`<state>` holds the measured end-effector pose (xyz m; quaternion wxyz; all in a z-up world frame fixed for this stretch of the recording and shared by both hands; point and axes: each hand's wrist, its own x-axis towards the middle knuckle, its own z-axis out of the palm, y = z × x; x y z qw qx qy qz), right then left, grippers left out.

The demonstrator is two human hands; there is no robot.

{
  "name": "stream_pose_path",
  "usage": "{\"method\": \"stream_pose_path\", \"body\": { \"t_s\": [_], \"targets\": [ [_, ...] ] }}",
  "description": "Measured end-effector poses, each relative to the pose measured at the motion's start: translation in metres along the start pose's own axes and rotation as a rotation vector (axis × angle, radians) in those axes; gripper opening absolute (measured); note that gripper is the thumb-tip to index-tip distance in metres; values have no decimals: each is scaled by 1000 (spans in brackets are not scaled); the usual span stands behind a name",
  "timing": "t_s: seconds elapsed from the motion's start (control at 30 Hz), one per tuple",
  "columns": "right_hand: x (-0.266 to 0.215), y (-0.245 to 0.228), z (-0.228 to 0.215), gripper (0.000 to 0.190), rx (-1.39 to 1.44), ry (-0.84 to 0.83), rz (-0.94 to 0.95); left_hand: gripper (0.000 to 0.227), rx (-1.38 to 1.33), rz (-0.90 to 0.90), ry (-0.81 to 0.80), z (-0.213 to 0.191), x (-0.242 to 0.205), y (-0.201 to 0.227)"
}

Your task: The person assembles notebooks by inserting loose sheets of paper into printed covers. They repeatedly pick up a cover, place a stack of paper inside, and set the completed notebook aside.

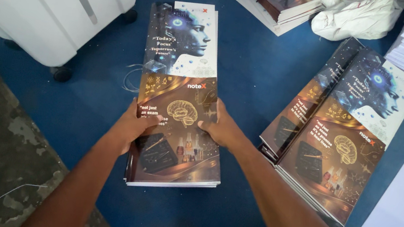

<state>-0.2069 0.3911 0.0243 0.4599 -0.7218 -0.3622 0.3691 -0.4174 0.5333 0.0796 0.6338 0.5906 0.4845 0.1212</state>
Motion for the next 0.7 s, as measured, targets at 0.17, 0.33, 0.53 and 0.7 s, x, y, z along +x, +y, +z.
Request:
{"method": "stream_pose_path", "body": {
  "t_s": [0.17,0.33,0.53,0.7],
  "targets": [
    [3,11,9,102,-2,27,-22,106,82,23,-43,-2,-3,5],
    [0,21,17,98,95,42,45,89,43,-46,-62,1,-6,13],
    [8,36,21,96,76,42,8,86,-31,-46,-43,3,7,1],
    [12,39,11,101,-90,58,-49,103,193,-34,78,3,35,-19]
  ]
}}
